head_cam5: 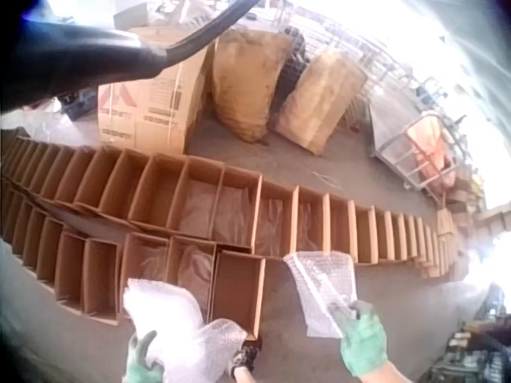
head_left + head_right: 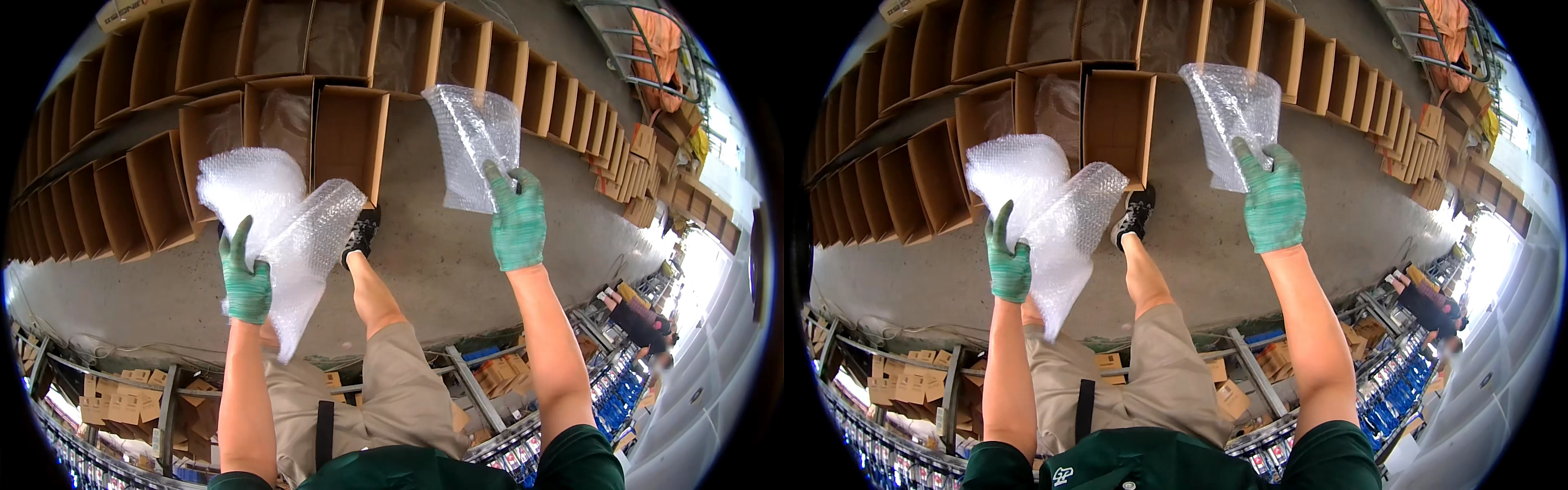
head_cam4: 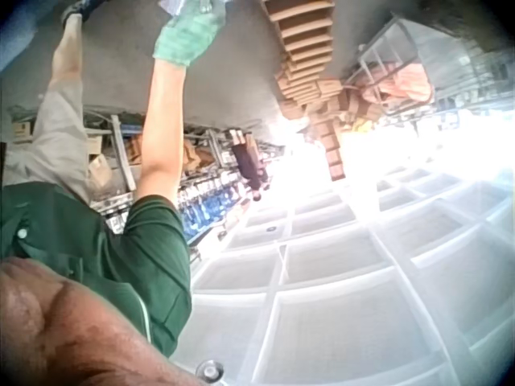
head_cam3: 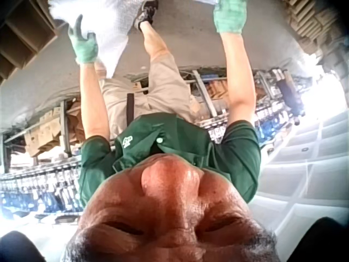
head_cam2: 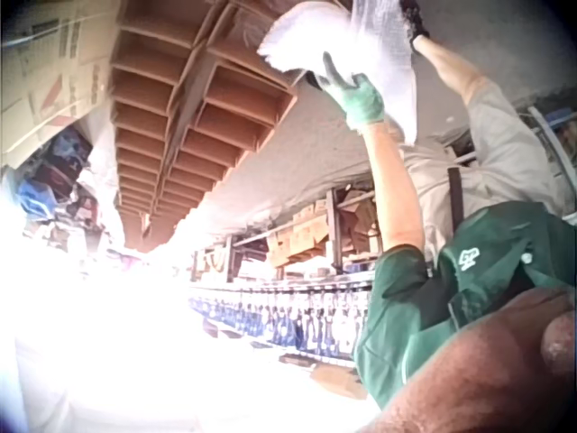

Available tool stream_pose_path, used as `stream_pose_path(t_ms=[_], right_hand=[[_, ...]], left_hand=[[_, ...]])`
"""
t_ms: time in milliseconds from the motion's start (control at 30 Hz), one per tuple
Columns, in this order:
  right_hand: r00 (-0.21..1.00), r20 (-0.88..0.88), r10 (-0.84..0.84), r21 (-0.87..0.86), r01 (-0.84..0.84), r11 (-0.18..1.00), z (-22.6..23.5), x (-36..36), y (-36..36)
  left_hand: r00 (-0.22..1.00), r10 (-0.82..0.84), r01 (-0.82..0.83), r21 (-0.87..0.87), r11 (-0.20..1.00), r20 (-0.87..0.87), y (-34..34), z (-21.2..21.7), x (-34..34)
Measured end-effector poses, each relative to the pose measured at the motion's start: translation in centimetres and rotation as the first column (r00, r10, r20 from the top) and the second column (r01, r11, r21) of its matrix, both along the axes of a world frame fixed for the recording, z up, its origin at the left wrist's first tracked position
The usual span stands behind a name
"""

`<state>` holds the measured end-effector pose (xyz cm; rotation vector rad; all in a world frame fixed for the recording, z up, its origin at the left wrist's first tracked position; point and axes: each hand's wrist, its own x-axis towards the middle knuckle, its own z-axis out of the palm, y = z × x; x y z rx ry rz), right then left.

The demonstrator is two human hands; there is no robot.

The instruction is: The person cuts a sheet of bubble wrap into smaller pieces using scissors. They then place these pieces into a long row of empty cardboard boxes lined up on the floor, lining the bottom of each box with the protective material.

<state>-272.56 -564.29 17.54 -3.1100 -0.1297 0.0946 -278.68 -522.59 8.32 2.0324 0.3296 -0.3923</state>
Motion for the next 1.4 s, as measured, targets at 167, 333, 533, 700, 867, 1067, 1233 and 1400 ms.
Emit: stream_pose_path(t_ms=[167,333,533,700,867,1067,1233,1400], right_hand=[[0.973,0.077,0.219,0.072,-0.224,0.972,0.8,0.0,5.8],[0.95,-0.084,0.299,0.391,-0.245,0.887,-0.6,-4.7,14.7],[0.761,-0.419,0.495,0.729,-0.043,0.683,1.0,-5.1,18.6],[0.703,-0.505,0.502,0.563,-0.173,0.808,1.8,-0.1,17.8],[0.642,-0.529,0.555,0.457,-0.334,0.824,-0.1,1.5,18.1],[0.678,-0.663,0.316,0.48,0.062,0.875,-4.8,4.2,14.1],[0.593,-0.805,0.009,0.325,0.429,0.843,-18.1,12.7,11.8],[0.772,-0.635,-0.029,0.161,0.169,0.972,-35.1,15.9,9.0]], left_hand=[[0.991,-0.119,0.127,0.136,0.983,-0.063,-5.6,4.2,4.0],[0.872,-0.012,-0.254,-0.473,0.844,-0.49,-10.3,1.5,4.6],[0.905,-0.168,-0.219,-0.766,0.604,-0.391,-6.9,-0.5,1.2],[0.532,-0.112,-0.625,-0.478,0.617,-0.839,-5.8,4.0,4.8],[0.66,-0.626,0.474,-0.416,0.776,-0.416,-2.7,3.3,5.0],[0.894,-0.329,0.347,0.007,0.938,-0.304,7.0,-0.3,1.6],[0.967,-0.063,0.079,0.053,0.996,-0.245,15.0,-0.9,-0.9],[0.974,0.169,-0.188,-0.113,0.976,-0.153,15.7,-3.0,0.1]])
